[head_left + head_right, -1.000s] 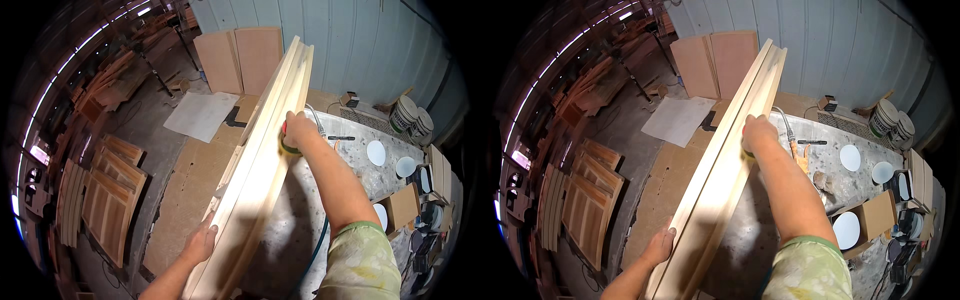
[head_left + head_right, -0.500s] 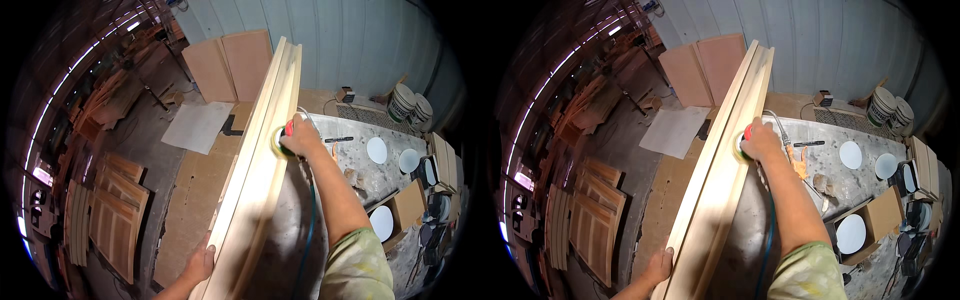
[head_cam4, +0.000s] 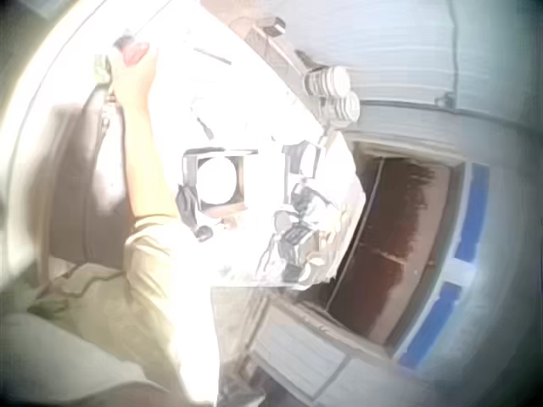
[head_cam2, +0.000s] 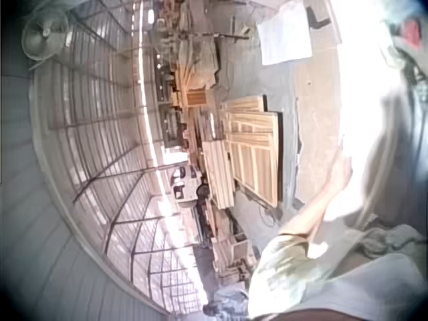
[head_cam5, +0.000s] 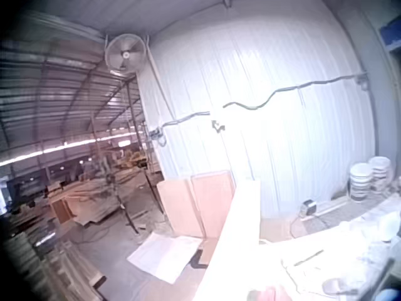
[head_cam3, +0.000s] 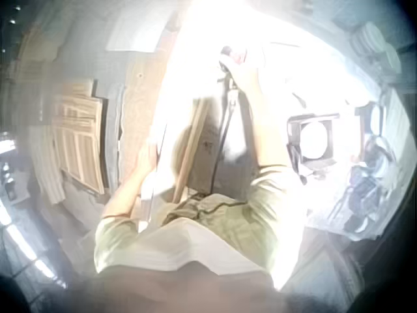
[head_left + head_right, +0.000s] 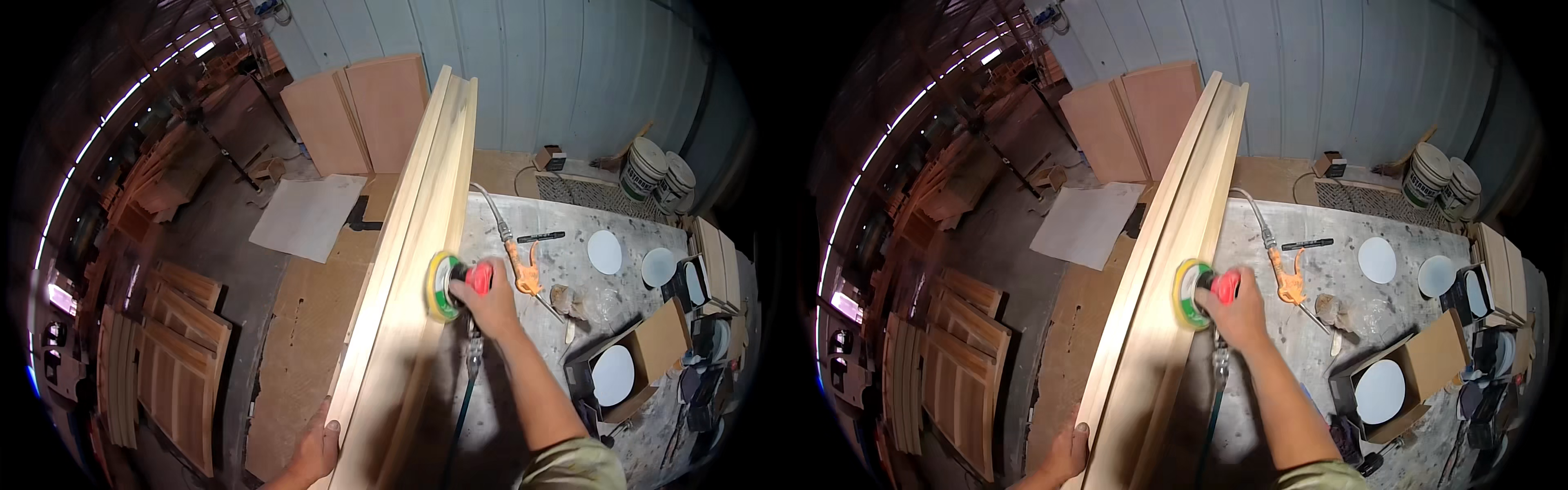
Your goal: The person sands a wooden frame using a power sander, moving the tool along the edges and flat surfaces of the frame.
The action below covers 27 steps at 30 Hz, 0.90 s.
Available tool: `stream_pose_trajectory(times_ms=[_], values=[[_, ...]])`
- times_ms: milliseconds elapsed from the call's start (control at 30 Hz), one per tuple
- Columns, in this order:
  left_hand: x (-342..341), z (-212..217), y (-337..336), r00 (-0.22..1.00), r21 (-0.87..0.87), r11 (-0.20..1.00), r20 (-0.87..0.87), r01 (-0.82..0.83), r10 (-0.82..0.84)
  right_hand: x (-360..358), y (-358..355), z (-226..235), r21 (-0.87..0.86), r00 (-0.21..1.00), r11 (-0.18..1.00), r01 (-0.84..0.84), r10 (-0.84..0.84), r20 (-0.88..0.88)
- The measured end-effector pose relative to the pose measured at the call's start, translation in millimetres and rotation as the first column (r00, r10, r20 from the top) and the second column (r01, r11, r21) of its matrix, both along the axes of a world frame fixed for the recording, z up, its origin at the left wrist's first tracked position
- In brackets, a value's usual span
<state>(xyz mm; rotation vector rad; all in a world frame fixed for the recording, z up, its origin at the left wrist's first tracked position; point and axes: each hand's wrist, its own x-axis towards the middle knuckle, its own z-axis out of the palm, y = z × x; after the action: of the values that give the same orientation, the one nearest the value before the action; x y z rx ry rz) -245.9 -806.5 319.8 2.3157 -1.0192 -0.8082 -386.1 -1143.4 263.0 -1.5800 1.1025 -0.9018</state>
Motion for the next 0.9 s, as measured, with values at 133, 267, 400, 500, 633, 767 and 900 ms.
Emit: stream_pose_trajectory(times_ms=[133,267,400,500,633,767,900], values=[[1,-10,2,0.993,0.01,0.998,0.103,0.064,-0.065,-33,42,-2,0.004,0.996,0.999,-0.041,0.04,0.084],[-9,11,-32,0.997,0.13,0.99,0.04,0.059,-0.065,-16,-76,41,-0.219,0.923,0.974,-0.066,-0.023,-0.383],[-2,14,-7,0.999,-0.016,0.999,0.028,0.031,-0.031,9,25,65,-0.157,0.757,0.867,-0.472,0.307,-0.577],[2,1,1,0.996,0.016,1.0,0.088,0.022,-0.023,4,66,78,-0.062,0.496,0.634,-0.771,0.535,-0.684],[0,-7,-20,0.983,-0.069,0.993,0.164,0.094,-0.082,36,-17,114,0.032,0.273,0.791,-0.611,0.249,-0.929],[-6,-4,-20,0.981,-0.07,0.993,0.174,0.093,-0.08,54,-11,125,0.123,0.097,0.797,-0.592,0.222,-0.97],[0,-36,-14,0.902,-0.294,0.943,0.432,0.155,-0.013,52,114,110,0.41,-0.276,0.303,-0.86,0.398,-0.875]])
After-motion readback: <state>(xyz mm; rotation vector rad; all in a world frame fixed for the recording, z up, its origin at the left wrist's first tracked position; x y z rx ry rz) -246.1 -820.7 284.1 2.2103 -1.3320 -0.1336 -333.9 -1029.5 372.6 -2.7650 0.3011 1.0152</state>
